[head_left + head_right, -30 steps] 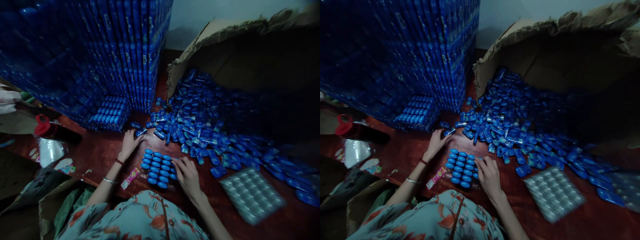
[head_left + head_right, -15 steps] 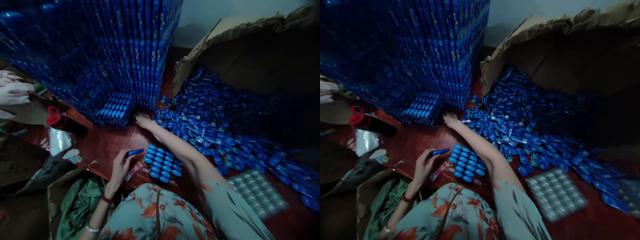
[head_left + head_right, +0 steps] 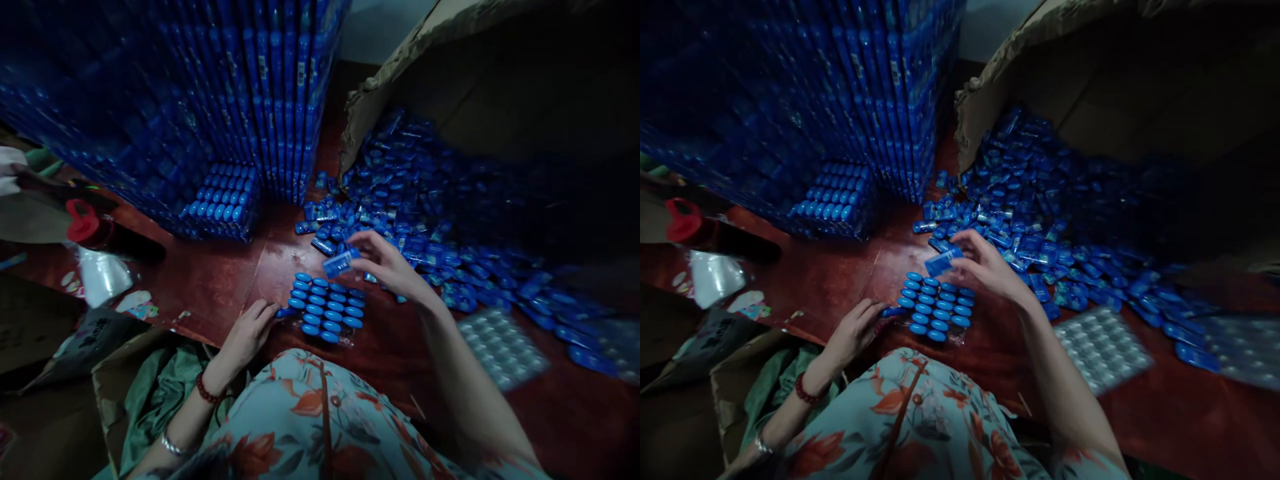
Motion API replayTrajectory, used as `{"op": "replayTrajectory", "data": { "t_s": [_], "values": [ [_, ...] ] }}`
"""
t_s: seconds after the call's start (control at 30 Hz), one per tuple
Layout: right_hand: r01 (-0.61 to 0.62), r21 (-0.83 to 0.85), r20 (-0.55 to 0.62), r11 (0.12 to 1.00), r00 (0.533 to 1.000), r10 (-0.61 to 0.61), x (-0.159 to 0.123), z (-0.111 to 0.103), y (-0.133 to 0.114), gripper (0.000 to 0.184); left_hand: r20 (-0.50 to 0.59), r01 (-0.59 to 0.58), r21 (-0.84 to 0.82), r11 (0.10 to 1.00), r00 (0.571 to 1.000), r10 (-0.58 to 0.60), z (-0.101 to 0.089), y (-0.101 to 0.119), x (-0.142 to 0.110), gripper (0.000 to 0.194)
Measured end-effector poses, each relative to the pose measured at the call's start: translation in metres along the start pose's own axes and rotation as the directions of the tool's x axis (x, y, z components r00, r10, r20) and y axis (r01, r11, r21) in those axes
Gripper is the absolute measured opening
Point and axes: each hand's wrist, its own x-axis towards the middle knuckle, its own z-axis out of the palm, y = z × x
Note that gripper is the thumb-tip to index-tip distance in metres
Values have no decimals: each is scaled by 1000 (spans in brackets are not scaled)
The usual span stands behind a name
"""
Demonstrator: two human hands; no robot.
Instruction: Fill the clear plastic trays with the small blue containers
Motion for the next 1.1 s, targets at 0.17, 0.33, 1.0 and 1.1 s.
{"op": "replayTrajectory", "data": {
  "t_s": [0.17,0.33,1.0,1.1],
  "values": [
    [-179,84,-295,980,935,196,-107,12,24,30,179,-99,90,991,980,82,3,-1,8,32],
    [-89,-279,-503,956,862,-67,-160,65,51,18,323,-245,151,958,928,186,2,4,21,33],
    [45,-853,116,519,988,104,-124,57,34,55,-65,-247,110,963,965,255,9,-25,79,19],
    [57,-844,116,534,990,78,-126,53,44,57,70,-306,15,952,950,304,19,-36,132,23]
  ]
}}
